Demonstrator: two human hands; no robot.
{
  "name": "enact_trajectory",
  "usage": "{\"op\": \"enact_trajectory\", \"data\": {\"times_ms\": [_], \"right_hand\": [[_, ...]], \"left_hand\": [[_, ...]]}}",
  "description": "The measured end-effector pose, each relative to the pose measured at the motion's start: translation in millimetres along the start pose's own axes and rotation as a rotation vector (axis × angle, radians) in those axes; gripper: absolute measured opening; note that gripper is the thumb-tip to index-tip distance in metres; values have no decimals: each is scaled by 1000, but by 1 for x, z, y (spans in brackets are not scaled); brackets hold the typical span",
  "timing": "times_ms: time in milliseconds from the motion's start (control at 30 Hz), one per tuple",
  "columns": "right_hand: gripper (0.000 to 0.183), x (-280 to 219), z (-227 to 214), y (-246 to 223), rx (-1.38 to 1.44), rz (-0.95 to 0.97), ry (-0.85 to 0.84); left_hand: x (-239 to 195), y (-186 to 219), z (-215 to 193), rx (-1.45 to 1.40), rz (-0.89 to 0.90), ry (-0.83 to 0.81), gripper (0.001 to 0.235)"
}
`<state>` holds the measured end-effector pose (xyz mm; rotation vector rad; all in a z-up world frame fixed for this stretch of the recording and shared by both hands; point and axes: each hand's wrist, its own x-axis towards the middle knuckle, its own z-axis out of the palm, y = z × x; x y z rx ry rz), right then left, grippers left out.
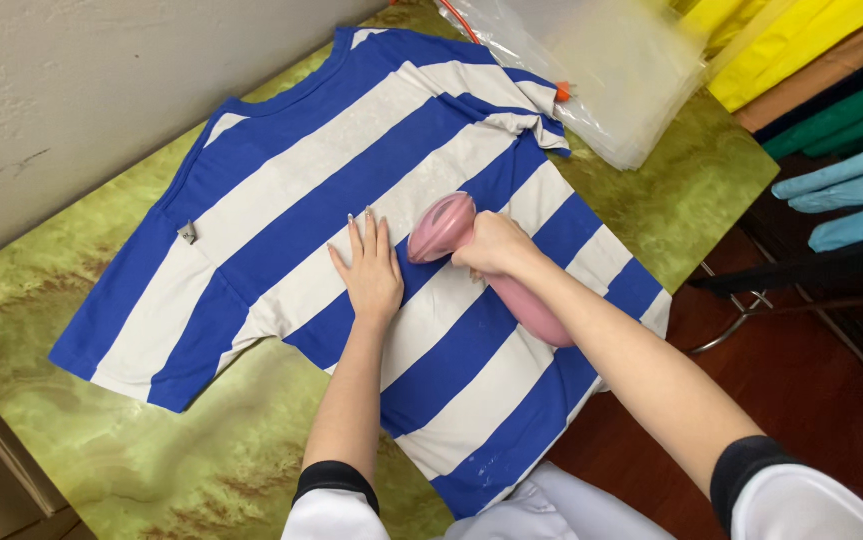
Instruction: The person irons a blue and white striped t-shirt on a table using a pink handheld steamer, then folds the shirt neatly into a compact rectangle.
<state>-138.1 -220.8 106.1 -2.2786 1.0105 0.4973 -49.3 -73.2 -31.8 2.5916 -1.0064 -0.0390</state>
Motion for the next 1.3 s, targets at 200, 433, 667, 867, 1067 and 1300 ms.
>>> {"op": "enact_trajectory", "data": {"times_ms": [200,433,667,867,1067,1300], "right_hand": [[30,12,2,13,-24,54,-62],[33,-67,-8,76,5,116,-183],[31,-134,-2,168,37,234,-248],[28,-95,-7,143,77,119,-176],[43,-46,-8,102,95,-4,-78],[27,-86,-16,135,126,141,-159]], "left_hand": [[15,2,12,59,166,-82,46],[19,2,4,101,149,-125,47],[21,7,0,142,149,-160,48],[14,45,3,147,133,-200,50],[9,82,22,102,195,-239,51],[4,87,14,79,166,-207,49]]}}
